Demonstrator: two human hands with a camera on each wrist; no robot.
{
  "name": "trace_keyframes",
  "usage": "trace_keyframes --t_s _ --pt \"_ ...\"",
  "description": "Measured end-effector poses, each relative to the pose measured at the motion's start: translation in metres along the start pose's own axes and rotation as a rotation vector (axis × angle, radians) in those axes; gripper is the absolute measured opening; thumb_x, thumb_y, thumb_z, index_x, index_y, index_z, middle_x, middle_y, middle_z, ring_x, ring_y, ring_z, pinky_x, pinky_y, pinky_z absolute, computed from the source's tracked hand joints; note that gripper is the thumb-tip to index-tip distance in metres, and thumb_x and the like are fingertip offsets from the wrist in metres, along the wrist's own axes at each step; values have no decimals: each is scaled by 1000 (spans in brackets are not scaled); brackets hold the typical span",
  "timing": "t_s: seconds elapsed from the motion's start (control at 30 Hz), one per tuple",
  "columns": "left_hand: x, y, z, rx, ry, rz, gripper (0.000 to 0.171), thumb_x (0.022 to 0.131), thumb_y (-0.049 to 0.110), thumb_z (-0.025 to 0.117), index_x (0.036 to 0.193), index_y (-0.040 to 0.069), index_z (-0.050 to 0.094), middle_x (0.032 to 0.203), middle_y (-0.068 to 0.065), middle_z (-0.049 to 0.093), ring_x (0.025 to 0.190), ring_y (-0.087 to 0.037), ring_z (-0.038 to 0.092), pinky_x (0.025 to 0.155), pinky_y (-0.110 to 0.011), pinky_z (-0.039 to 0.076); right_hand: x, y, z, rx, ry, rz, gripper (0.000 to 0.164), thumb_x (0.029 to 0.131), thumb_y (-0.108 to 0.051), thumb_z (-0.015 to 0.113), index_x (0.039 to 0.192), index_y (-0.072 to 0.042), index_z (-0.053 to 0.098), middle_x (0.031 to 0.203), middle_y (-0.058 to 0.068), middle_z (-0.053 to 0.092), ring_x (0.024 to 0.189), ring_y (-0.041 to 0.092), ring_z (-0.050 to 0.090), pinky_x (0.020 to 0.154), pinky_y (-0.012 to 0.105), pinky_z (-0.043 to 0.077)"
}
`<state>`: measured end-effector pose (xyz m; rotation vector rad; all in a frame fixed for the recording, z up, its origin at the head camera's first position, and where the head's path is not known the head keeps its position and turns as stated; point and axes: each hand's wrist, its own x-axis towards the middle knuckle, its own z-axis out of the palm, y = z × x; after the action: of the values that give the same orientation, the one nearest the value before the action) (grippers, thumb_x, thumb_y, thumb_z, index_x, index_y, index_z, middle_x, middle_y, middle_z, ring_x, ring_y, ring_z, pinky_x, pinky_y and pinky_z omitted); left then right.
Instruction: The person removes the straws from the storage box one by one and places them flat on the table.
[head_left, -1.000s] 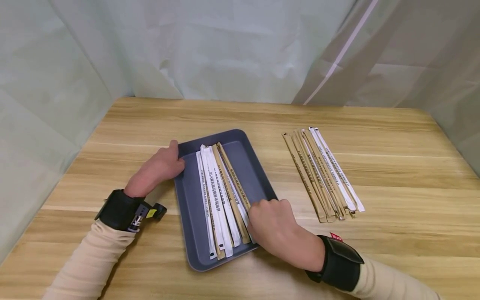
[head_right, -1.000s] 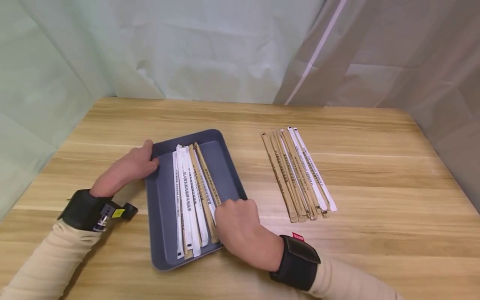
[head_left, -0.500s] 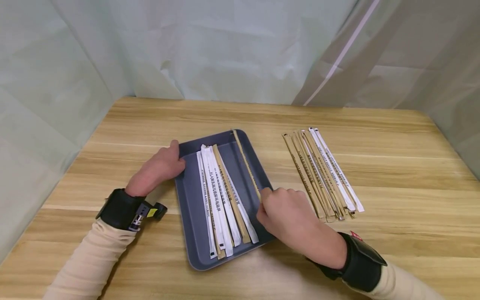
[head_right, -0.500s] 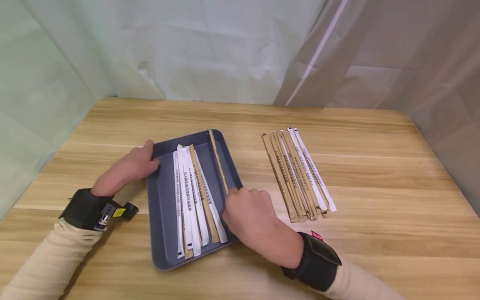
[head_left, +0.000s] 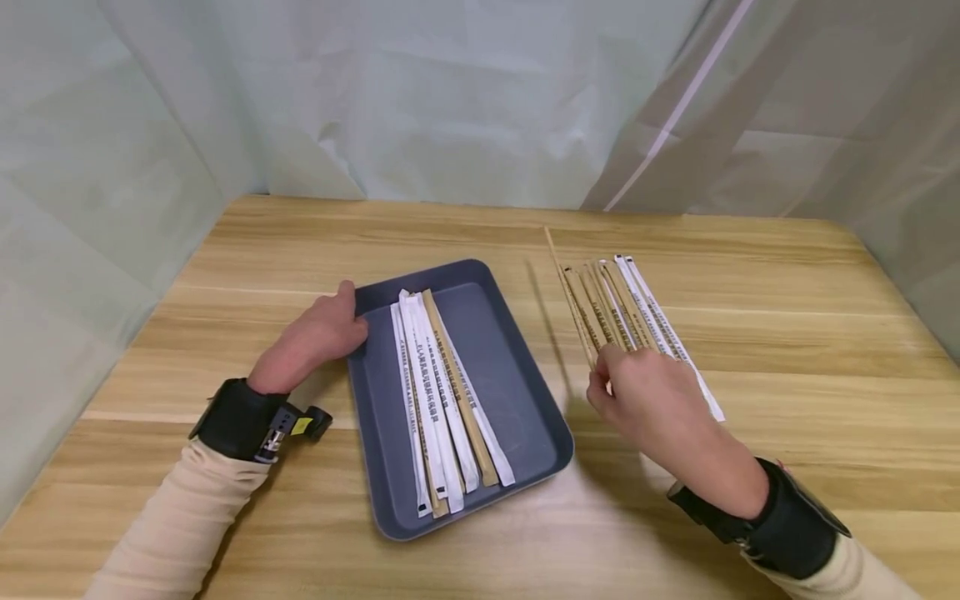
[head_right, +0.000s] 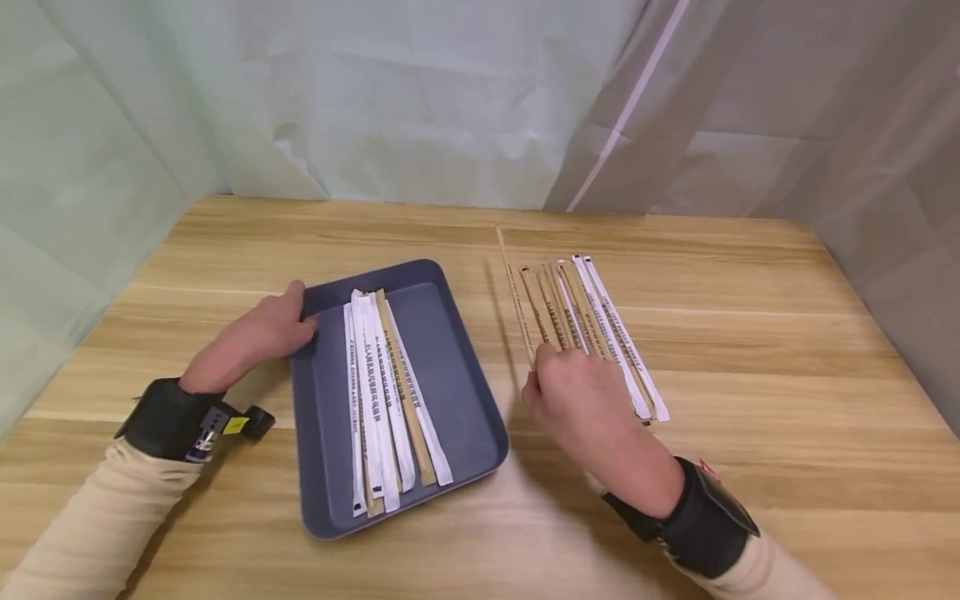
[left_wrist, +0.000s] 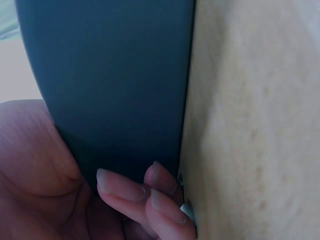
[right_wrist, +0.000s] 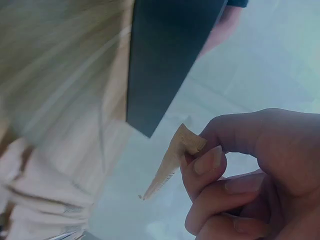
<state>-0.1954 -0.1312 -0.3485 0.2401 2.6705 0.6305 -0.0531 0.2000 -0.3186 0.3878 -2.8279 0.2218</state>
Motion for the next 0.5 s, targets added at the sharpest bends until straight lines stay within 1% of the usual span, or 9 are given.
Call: trace_keyframes --t_s 0.23,0.5 --pt "-1 -2 0 -4 5 7 54 97 12 36 139 -17 17 103 -31 48 75 -31 52 57 -34 39 -4 8 3 -4 23 -19 15 77 -5 66 68 -12 57 50 -5 46 42 11 41 39 34 37" --pt "-1 -2 0 -2 7 8 55 96 11 35 140 -17 16 100 -31 48 72 -30 52 55 -33 38 -9 12 6 -20 29 -11 16 77 -5 66 67 -13 56 51 -5 47 43 10 42 39 35 37"
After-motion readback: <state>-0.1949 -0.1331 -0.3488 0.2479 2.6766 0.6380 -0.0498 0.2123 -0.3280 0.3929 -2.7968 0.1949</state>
